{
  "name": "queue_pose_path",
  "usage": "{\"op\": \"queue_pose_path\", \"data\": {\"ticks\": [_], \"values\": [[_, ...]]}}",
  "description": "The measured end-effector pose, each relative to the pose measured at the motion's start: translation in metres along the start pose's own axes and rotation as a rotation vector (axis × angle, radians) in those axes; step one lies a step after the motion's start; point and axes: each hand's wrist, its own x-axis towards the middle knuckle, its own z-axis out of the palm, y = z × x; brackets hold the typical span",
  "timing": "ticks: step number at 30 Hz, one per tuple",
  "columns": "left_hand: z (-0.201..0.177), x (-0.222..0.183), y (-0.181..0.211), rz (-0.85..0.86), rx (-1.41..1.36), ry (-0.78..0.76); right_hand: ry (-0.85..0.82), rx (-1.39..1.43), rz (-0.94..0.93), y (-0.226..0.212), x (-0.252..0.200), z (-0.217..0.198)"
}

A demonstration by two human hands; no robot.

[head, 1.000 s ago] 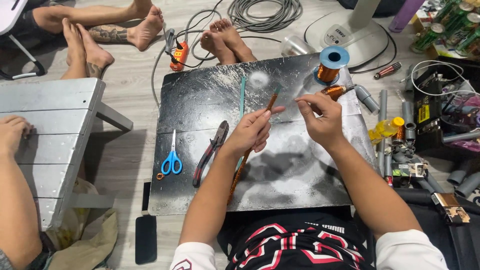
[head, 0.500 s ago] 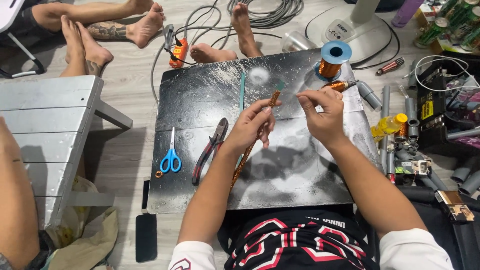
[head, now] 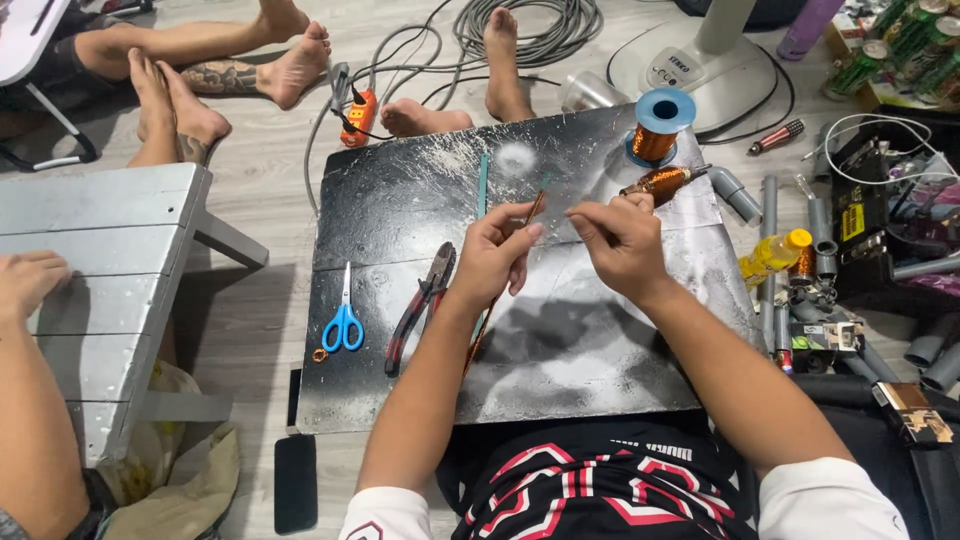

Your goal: Winding copper wire onto a motor armature using pliers and scissors.

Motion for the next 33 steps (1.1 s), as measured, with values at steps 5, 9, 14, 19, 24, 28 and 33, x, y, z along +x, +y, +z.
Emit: {"op": "queue_pose_path", "data": {"ticks": [5,9,14,19,24,28,33], "values": [[0.008,-0.002,-0.001,-0.057,-0.036,-0.035,0.006,-0.010,-0.018,-0.009,0.008,-0.007],[0.005,-0.003,-0.008,-0.057,-0.030,-0.030,0.014,0.002,-0.023,-0.008,0.009,-0.007],[0.007,-0.002,-0.009,-0.030,-0.027,0.007,0.005,-0.005,-0.012,-0.011,0.007,-0.002],[0.011,-0.001,-0.009,-0.048,-0.070,0.008,0.009,-0.003,0.002,-0.005,0.006,-0.003],[0.006,0.006,-0.025,-0.004,-0.016,0.041,0.021,0.012,0.021,-0.009,0.008,-0.005],[0.000,0.006,-0.028,-0.003,0.025,0.059,0.020,-0.003,0.009,-0.005,0.006,-0.005],[0.004,0.001,-0.016,0.039,-0.006,0.029,0.012,-0.004,0.004,-0.008,0.007,-0.005]]}}
